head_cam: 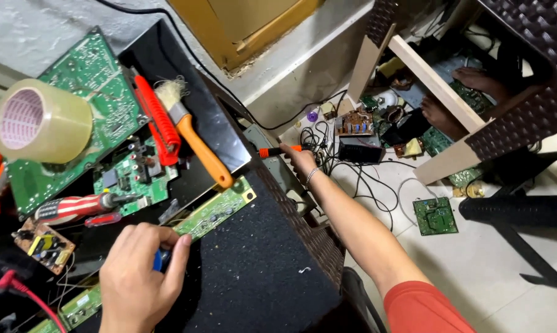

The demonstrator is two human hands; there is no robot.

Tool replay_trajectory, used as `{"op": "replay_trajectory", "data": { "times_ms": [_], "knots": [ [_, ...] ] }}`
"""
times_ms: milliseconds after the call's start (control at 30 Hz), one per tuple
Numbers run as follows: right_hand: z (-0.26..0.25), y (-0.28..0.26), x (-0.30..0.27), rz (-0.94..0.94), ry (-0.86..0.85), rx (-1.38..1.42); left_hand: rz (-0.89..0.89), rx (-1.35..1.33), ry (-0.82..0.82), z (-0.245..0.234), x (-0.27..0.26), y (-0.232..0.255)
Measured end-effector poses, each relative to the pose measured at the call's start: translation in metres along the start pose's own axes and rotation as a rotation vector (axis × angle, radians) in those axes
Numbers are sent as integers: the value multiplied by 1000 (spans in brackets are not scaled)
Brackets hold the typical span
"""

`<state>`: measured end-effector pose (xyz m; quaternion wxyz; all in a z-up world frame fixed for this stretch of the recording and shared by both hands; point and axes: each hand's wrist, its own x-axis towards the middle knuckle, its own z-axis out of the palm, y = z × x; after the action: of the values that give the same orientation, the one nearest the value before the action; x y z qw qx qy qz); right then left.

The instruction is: Soldering electronic components onto a circuit board at a repair bench.

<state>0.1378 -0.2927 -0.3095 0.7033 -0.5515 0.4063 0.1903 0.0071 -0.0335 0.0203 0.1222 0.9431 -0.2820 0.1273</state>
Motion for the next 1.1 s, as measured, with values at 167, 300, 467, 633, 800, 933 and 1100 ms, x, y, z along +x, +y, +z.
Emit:
{"op": "replay_trajectory", "data": {
  "times_ms": [167,300,467,633,800,933,1100],
  "knots": [
    [-2,-9,-40,45,-35,-19,10,-22,20,-2,-1,-5],
    [-18,-16,-88,-23,-78,-198,41,-63,49,-3,-4,-11],
    [-37,-26,-177,-436,137,-175,95,-95,187,4,-13,-25],
    [-52,-52,-305,-973,87,-138,90,-142,204,11,-22,-30],
    [-6,-14,-438,-1197,-134,-565,97,-221,282,8,-28,-35],
    [49,62,-474,-1647,-217,-1148,86,-289,348,9,-33,-35],
    [80,98,-472,-1744,88,-1408,86,-332,414,4,-39,-35]
  ]
}}
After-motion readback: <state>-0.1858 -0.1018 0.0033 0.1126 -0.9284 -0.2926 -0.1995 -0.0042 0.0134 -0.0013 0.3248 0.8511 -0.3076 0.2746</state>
